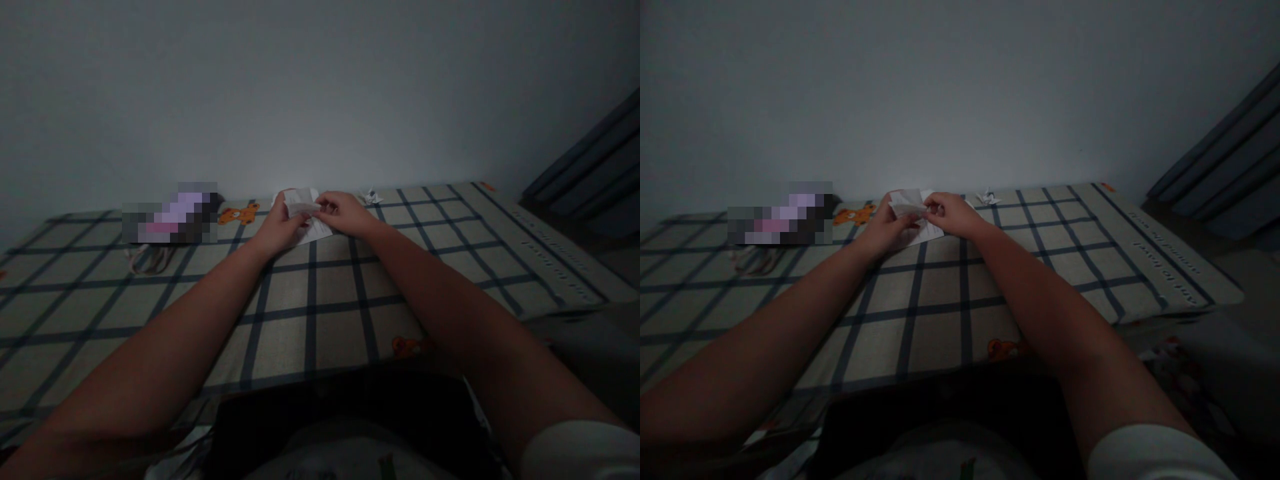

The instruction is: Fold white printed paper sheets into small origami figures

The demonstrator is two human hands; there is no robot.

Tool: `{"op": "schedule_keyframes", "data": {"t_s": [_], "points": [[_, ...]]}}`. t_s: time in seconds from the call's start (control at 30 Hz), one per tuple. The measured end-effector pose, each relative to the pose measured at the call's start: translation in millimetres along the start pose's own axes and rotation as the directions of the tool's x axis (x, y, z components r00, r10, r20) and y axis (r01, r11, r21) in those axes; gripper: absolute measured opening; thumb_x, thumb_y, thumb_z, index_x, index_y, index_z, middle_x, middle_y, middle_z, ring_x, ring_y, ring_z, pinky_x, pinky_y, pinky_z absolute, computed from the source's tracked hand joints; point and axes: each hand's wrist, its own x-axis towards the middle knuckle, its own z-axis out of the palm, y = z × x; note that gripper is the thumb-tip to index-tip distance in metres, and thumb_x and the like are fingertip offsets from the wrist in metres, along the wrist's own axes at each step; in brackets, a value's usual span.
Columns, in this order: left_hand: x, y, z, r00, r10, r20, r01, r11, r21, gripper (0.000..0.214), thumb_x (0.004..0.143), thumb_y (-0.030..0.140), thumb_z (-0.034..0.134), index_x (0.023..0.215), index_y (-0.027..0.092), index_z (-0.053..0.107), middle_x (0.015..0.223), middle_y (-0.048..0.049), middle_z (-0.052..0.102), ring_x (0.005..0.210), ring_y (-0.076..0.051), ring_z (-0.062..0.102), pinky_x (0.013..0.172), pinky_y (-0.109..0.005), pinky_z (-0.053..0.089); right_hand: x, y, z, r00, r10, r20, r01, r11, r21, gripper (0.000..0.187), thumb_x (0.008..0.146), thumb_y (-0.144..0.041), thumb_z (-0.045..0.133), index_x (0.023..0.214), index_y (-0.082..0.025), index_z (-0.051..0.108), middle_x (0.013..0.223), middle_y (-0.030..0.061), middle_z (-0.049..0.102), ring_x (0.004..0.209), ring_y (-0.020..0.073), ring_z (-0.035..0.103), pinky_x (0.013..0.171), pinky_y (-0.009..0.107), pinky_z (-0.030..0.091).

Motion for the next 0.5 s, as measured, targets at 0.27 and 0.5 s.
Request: {"op": "schedule_keyframes", "data": {"t_s": [0.27,0.5], "points": [[6.5,-0.4,-2.6,0.991,0.13,-0.013,-0.128,0.987,0.095,0.048,0.067,0.03,0.08,0.109,0.023,0.057,0.099,-0.0026,0.066,0.087,-0.017,0.063,0.08,-0.03,0.052,3.0,-8.1,-0.7,0.998,0.012,-0.064,-0.011,1.0,0.011,0.022,0.087,-0.031,0.06,0.07,-0.016,0.058,0.073,0.0009,0.053,0.072,0.0138,0.05,0.069,0.026,0.037],[4.8,12.4,-0.7,0.989,0.133,-0.071,-0.127,0.989,0.075,0.029,0.07,0.03,0.079,0.092,0.017,0.066,0.092,-0.0033,0.071,0.084,-0.017,0.065,0.082,-0.03,0.052,3.7,-4.7,2.6,0.999,0.044,-0.032,-0.041,0.995,0.095,0.023,0.087,-0.029,0.057,0.068,-0.015,0.057,0.076,0.0019,0.053,0.074,0.014,0.05,0.07,0.027,0.036]]}}
